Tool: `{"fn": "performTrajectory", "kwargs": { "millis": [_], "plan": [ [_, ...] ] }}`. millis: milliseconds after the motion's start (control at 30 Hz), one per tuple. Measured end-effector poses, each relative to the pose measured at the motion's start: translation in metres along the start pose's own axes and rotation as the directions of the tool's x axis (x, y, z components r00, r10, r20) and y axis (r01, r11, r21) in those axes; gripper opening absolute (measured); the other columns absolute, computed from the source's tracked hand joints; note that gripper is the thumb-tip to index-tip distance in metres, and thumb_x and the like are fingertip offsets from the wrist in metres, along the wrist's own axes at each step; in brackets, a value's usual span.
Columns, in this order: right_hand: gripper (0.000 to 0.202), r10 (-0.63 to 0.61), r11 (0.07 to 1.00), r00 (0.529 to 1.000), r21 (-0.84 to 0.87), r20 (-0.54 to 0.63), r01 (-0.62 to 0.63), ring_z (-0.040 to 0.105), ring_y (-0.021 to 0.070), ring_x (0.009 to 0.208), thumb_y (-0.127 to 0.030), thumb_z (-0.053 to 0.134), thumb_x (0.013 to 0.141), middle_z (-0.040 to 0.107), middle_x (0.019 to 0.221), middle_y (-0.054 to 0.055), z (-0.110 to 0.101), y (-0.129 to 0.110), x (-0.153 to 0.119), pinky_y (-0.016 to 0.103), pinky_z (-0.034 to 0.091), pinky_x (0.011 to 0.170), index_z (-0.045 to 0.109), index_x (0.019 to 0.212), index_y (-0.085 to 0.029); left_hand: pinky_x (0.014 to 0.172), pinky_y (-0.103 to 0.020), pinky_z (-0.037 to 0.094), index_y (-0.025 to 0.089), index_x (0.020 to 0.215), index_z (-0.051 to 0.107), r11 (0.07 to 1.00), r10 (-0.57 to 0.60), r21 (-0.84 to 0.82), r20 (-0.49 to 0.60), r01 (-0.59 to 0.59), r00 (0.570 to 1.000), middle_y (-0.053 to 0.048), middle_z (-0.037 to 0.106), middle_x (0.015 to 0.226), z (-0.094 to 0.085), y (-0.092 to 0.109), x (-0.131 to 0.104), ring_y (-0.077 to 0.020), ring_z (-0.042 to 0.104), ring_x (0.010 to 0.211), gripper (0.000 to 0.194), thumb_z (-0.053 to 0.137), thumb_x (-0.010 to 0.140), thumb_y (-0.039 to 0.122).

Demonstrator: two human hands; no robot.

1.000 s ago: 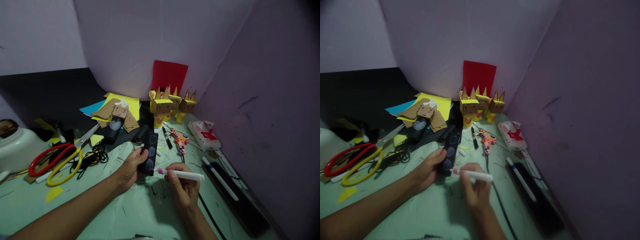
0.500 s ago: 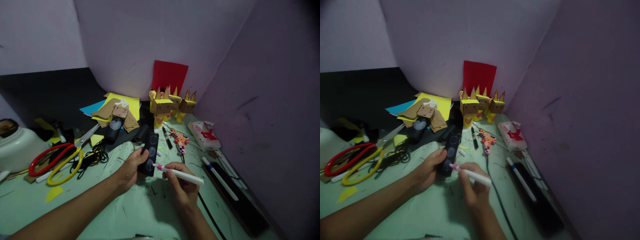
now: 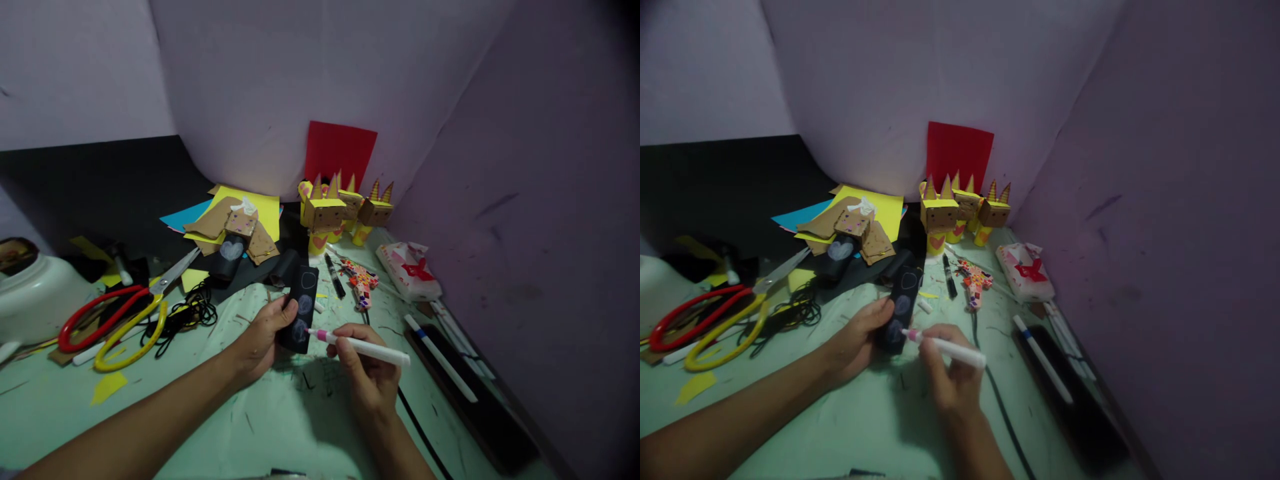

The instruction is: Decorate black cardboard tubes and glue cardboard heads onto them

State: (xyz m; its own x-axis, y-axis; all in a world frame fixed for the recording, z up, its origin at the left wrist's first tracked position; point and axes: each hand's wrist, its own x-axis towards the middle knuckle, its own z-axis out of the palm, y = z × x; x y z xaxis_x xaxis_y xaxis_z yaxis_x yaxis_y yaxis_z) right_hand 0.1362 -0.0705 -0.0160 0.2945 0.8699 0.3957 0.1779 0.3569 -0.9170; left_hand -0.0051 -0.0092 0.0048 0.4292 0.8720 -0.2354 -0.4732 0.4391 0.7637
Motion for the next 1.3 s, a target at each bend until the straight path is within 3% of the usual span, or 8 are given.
{"fn": "performTrajectory", "kwargs": {
  "millis": [600,1033,1300],
  "plan": [
    [0.016,-0.042,0.999,0.998,0.021,0.039,0.041,0.052,0.0128,0.055,-0.033,0.057,0.084,0.057,0.062,0.000,0.0012,-0.0006,-0.0008,0.023,0.037,0.050,0.063,0.077,-0.020,0.054,-0.019,0.041,0.013,0.082,0.061,0.999,0.021,0.049,-0.003,-0.021,1.000,0.001,0.058,0.066,-0.0005,-0.0021,0.0004,-0.0088,0.051,0.059,0.035,0.075,0.065,0.041],
    [0.013,-0.077,0.997,0.996,0.032,0.046,0.075,0.050,0.0116,0.053,-0.029,0.057,0.083,0.056,0.062,-0.001,0.0031,-0.0042,-0.0017,0.023,0.036,0.049,0.063,0.076,-0.019,0.055,-0.020,0.042,0.012,0.098,0.061,0.995,0.057,0.080,0.015,-0.058,0.998,-0.002,0.062,0.077,-0.0011,-0.0037,0.0013,-0.0095,0.052,0.062,0.044,0.075,0.066,0.038],
    [0.013,-0.044,0.997,0.991,0.064,-0.125,0.052,0.052,0.0121,0.054,-0.030,0.056,0.084,0.054,0.058,-0.003,-0.0010,-0.0027,-0.0032,0.023,0.036,0.049,0.061,0.077,-0.020,0.057,-0.021,0.041,0.013,0.099,0.061,0.995,0.068,0.075,-0.003,-0.067,0.998,-0.001,0.061,0.074,-0.0015,-0.0050,0.0036,-0.0094,0.051,0.062,0.045,0.076,0.064,0.038]
  ]
}}
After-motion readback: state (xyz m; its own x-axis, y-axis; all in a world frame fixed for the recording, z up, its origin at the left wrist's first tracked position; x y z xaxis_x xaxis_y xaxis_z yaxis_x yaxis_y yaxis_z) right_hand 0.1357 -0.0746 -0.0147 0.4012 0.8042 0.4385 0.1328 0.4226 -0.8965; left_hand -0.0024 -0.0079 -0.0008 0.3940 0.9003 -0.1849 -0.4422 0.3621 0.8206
